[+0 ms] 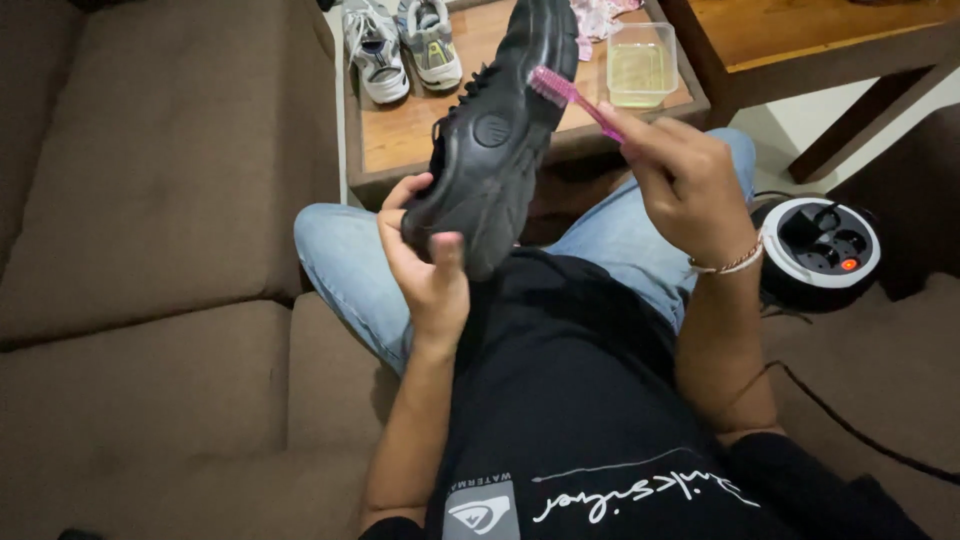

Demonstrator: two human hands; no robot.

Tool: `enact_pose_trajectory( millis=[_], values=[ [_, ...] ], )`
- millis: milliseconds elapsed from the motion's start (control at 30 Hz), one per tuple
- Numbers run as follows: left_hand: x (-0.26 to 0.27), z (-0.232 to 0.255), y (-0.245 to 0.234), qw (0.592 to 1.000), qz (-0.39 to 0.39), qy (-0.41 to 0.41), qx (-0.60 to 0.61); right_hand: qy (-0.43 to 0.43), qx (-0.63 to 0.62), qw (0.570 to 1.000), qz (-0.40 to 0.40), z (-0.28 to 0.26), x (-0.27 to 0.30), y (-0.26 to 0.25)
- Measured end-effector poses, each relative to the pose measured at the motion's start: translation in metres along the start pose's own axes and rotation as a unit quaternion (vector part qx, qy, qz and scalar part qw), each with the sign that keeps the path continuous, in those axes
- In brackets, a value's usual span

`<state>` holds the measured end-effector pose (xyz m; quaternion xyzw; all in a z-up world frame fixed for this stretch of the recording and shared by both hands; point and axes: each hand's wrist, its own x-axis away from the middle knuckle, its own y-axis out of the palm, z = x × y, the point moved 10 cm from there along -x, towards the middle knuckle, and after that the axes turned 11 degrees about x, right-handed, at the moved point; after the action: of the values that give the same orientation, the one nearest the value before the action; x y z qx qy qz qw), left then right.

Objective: A person is cleaning a black shoe by scrubbing its surface with a pink toothbrush and a cleaning solution.

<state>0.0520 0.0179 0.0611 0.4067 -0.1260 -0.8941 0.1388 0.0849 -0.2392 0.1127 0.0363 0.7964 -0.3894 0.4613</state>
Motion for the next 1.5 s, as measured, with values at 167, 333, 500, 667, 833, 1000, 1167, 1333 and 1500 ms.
enact_pose_trajectory(
  millis=[167,333,500,667,833,1000,1167,1333,1500],
  values=[
    [-0.002,-0.008,-0.002,1.000,-0.010,-0.005,-0.002,-0.017,-0.104,0.990,-0.094,-0.031,-0.001,0.011],
    [-0.002,0.009,-0.002,1.000,-0.009,0.023,-0.017,-0.022,-0.007,1.000,0.005,-0.026,-0.009,-0.001],
    [-0.004,0.018,-0.009,0.995,0.023,0.060,-0.074,-0.023,-0.098,0.990,-0.094,-0.032,-0.002,0.012],
    [-0.003,0.027,-0.005,0.995,0.023,0.051,-0.078,-0.004,-0.047,0.998,-0.036,-0.017,-0.006,-0.003],
    [-0.004,0.030,-0.004,0.996,0.026,0.065,-0.054,-0.005,-0.110,0.991,-0.079,0.006,0.006,0.003],
    [0.001,0.024,-0.007,0.996,0.018,0.070,-0.054,-0.024,-0.106,0.994,-0.016,-0.017,-0.006,-0.019],
    [0.000,0.027,-0.009,0.994,0.019,0.089,-0.061,-0.021,-0.055,0.998,0.002,-0.001,0.002,-0.009],
    [-0.002,0.033,-0.008,0.991,0.008,0.116,-0.069,-0.031,-0.117,0.993,-0.012,-0.013,-0.002,-0.006],
    [0.000,0.040,-0.006,0.990,0.000,0.131,-0.055,-0.010,-0.050,0.998,0.033,0.006,-0.001,-0.009]
  ],
)
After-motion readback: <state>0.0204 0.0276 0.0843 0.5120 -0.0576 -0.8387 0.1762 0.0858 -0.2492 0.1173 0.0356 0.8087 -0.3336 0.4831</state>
